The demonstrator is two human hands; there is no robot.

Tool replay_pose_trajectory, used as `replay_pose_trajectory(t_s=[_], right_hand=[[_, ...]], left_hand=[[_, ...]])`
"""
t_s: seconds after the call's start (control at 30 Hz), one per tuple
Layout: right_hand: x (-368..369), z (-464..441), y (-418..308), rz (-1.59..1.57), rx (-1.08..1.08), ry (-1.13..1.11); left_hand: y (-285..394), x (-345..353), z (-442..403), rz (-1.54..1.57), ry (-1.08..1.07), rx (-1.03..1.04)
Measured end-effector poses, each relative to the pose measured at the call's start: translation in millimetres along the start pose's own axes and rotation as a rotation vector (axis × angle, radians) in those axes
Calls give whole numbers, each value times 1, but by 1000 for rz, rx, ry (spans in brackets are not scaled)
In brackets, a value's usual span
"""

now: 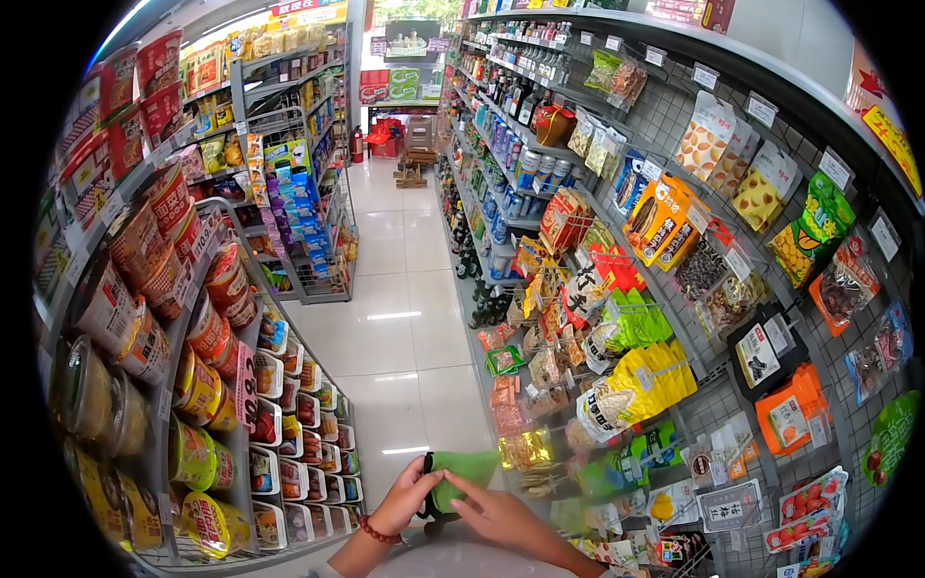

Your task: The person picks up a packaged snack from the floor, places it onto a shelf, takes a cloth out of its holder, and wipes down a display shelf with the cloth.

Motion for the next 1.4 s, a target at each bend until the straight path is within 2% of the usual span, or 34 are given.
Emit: replay_pose_trajectory(t_s=[0.73, 1.17, 1.4], right_hand=[[7, -9, -5, -5, 23, -21], [19, -41, -14, 37, 23, -49], [37, -81, -23, 99, 13, -93]], left_hand=[[5, -9, -1, 18, 16, -3], [20, -37, -11, 59, -20, 17], [34, -74, -22, 136, 30, 42]])
Point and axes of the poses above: each hand's wrist, its own z-axis away from the middle knuckle, its own x-axis out of the palm, y = z × x, the point moved 2 cm from there along -z, towards the middle knuckle, and after that the axes turned 8 degrees about z, right-handed, at the moved point
